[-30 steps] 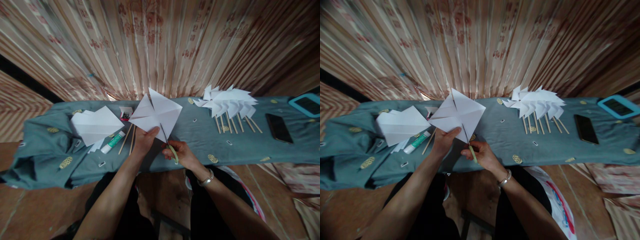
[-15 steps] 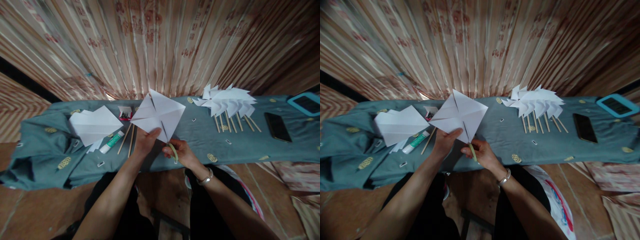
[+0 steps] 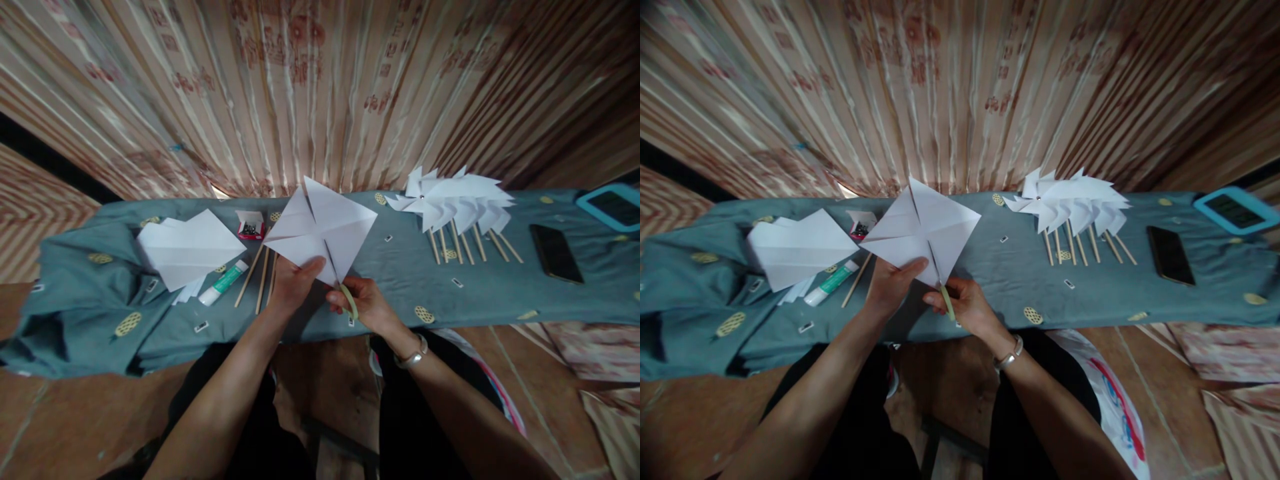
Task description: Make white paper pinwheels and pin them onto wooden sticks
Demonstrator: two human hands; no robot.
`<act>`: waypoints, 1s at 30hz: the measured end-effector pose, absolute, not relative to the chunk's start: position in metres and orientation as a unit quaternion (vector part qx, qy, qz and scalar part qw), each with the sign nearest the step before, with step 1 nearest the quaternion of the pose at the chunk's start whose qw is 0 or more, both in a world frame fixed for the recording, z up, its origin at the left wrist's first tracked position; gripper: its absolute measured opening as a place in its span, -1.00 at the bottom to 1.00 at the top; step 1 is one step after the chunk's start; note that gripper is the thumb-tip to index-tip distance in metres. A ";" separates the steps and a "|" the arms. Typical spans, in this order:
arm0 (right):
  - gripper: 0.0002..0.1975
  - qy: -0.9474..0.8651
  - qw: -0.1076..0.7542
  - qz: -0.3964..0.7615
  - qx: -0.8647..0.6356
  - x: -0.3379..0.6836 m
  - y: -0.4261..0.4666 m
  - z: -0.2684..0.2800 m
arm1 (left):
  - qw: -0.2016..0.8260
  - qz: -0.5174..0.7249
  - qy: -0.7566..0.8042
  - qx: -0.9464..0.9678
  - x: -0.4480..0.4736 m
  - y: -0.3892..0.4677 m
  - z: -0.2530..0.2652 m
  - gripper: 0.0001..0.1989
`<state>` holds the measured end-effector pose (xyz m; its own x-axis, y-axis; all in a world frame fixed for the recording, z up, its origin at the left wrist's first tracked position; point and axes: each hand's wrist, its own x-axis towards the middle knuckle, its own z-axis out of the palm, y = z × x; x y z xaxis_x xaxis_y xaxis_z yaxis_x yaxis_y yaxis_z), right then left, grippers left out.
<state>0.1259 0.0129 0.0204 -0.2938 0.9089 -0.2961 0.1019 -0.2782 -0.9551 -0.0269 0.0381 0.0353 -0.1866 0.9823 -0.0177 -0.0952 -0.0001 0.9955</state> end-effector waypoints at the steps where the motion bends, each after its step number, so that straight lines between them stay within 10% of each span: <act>1: -0.52 -0.503 0.324 0.627 -0.498 0.125 0.013 0.021 | 0.475 0.566 0.522 0.426 -0.027 0.038 0.035 -0.82; 30: -0.48 -0.477 0.340 0.632 -0.507 0.123 0.013 0.026 | 0.465 0.569 0.521 0.434 -0.026 0.035 0.038 -0.83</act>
<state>0.1232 0.0130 0.0262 -0.2533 0.9140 -0.3170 0.0531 -0.3141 -0.9479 -0.0256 0.0353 0.0378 -0.1901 0.9817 0.0087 -0.0775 -0.0239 0.9967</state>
